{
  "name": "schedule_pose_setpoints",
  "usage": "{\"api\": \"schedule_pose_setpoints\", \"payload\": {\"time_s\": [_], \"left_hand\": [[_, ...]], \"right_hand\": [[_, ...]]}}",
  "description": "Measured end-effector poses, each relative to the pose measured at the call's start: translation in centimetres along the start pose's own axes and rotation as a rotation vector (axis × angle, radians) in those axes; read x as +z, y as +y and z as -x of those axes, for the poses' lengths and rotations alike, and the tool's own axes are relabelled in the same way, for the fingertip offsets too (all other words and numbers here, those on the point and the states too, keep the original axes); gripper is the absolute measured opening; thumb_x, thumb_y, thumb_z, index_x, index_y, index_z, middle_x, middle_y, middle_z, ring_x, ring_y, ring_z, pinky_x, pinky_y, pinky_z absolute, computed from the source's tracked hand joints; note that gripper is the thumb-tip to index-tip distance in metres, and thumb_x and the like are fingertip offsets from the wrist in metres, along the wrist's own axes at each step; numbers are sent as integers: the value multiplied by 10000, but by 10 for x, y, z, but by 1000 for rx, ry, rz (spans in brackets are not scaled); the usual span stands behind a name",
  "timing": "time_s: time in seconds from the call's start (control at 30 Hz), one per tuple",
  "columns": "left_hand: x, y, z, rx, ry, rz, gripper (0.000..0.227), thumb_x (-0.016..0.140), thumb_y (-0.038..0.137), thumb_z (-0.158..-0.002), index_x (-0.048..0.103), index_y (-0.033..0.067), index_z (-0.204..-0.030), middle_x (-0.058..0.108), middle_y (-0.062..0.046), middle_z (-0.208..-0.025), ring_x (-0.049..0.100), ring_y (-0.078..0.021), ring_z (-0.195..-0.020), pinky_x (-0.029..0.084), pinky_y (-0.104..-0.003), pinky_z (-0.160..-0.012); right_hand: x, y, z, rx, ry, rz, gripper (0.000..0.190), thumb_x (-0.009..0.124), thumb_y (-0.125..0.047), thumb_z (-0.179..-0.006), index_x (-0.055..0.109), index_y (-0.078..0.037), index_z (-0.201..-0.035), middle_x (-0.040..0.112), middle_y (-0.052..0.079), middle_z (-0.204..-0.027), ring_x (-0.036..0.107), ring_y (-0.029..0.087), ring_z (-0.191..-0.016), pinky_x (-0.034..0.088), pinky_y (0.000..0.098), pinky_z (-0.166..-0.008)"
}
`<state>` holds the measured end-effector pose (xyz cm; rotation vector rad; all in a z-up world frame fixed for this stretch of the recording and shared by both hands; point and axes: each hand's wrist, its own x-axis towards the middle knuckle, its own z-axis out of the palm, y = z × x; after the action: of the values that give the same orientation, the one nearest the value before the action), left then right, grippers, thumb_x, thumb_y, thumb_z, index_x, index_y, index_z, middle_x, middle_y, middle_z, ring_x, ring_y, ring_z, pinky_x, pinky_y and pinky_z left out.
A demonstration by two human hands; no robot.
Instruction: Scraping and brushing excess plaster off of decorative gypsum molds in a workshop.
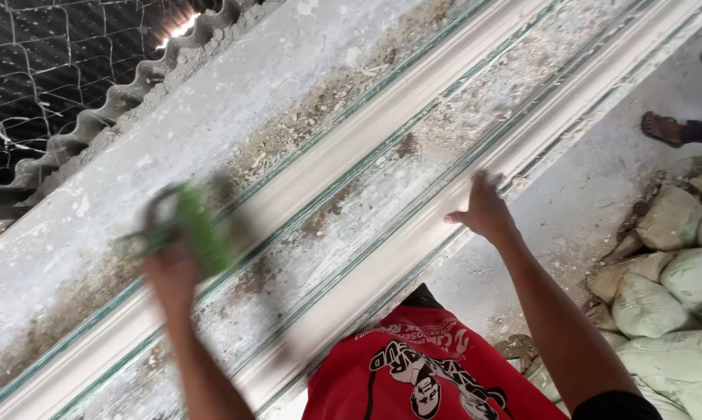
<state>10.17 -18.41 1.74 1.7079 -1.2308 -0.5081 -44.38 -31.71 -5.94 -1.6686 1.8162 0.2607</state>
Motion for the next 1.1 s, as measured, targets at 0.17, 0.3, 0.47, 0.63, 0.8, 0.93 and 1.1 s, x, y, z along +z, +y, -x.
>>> {"api": "schedule_pose_setpoints", "payload": {"time_s": [0.17, 0.3, 0.47, 0.63, 0.8, 0.93, 1.1], "left_hand": [[-87, -114, -4, -279, 58, -639, 267, 541, 284, -1186, 648, 141, -1383, 746, -190, -971, 685, -196, -709, 528, -327, -525], [58, -7, -66, -369, 63, -680, 391, 616, 309, -1007, 678, 196, -1376, 715, -114, -679, 606, -218, -492, 480, -404, -421], [274, 46, -125, -63, -40, -357, 454, 578, 242, -977, 584, 176, -1426, 758, -117, -831, 635, -204, -553, 504, -383, -503], [269, 126, -153, -156, -234, -44, 513, 467, 287, -1079, 415, 224, -1586, 775, -153, -847, 668, -231, -621, 534, -406, -527], [168, 55, -122, -66, -64, 173, 573, 385, 104, -1051, 358, 286, -1593, 715, -228, -1212, 793, -179, -746, 649, -327, -515], [9, -12, -76, -116, 72, -310, 414, 436, 117, -1086, 552, 217, -1471, 757, -156, -1078, 588, -131, -555, 438, -295, -397], [-118, -202, 21, -44, 330, -780, 304, 492, 184, -1109, 650, -76, -1095, 693, -215, -881, 685, -381, -771, 519, -486, -654]], "right_hand": [[4, 3, -13, 18, 5, 60, 1380, 875, -524, -688, 34, 142, -1556, 218, 427, -1571, 532, 517, -1309, 525, 455, -1048], [2, 0, -14, 56, -26, 23, 1409, 841, -523, -645, 30, 150, -1579, 296, 384, -1586, 632, 465, -1276, 598, 415, -981], [-9, -17, -9, 116, -93, 188, 1383, 863, -539, -706, 14, 131, -1569, 92, 498, -1562, 515, 536, -1316, 614, 399, -954], [14, 16, -22, -17, -19, 110, 1375, 862, -553, -724, 5, 135, -1552, 73, 442, -1574, 452, 551, -1342, 481, 482, -1069], [13, 12, -9, -27, 6, 58, 1338, 836, -562, -731, 28, 116, -1553, 104, 423, -1602, 477, 541, -1345, 536, 464, -1047], [-16, -29, 25, 111, -28, -100, 1249, 819, -485, -736, 100, 33, -1615, 111, 412, -1636, 532, 499, -1353, 567, 456, -1039], [33, 15, -14, -48, 68, -137, 1294, 929, -361, -709, 68, 84, -1565, 90, 297, -1658, 281, 457, -1487, 407, 512, -1145]]}}
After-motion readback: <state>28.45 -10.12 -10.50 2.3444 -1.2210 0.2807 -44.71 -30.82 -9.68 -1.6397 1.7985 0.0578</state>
